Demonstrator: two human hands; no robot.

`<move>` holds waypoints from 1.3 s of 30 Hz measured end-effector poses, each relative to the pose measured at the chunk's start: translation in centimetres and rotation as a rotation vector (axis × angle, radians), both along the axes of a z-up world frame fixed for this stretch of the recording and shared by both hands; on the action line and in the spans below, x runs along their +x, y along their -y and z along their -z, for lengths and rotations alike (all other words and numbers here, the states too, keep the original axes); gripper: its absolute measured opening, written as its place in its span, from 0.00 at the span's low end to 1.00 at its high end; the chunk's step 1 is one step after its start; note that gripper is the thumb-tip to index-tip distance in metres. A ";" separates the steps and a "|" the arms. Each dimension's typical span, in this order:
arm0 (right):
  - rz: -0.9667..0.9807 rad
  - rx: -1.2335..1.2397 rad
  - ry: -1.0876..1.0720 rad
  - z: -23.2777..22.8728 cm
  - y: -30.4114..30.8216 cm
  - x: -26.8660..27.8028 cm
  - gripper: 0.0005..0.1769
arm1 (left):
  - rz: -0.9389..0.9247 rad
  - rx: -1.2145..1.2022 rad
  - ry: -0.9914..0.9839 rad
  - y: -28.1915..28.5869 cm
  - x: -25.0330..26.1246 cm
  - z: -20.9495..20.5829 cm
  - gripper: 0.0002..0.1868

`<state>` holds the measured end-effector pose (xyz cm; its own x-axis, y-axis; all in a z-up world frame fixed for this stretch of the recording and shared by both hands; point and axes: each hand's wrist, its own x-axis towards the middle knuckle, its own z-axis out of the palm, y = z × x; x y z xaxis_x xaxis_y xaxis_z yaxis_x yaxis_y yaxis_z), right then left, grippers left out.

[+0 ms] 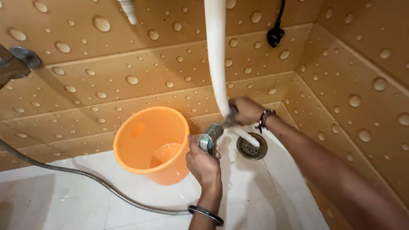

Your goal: The person scrubs a metal cup with a cloth under running water, then wipes the sink faucet and basin with the same cloth. The person rinses the cloth and continues wiping the sink surface.

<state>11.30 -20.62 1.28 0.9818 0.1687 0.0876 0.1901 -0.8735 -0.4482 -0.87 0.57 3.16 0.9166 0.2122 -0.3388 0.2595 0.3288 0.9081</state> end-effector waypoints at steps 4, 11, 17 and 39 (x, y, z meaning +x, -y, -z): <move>-0.003 0.085 0.144 -8.6 -1.5 -0.2 0.32 | -0.047 -0.116 0.072 -0.4 0.4 -2.7 0.37; 0.013 0.613 0.433 -17.8 -3.1 -2.9 0.33 | -0.098 -0.287 0.303 -1.8 2.8 -10.1 0.32; 0.260 0.254 0.093 -14.0 -5.6 -4.9 0.31 | -0.168 -0.034 0.507 -2.2 5.2 -19.1 0.34; 0.212 0.475 0.088 -18.5 -6.4 -5.2 0.30 | -0.107 0.506 0.414 0.0 3.2 -21.3 0.39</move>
<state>6.13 -14.24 19.73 0.9755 -0.1114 0.1895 0.0856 -0.6015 -0.7943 2.37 0.54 24.43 0.9148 0.3493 0.2025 -0.1547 -0.1600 0.9749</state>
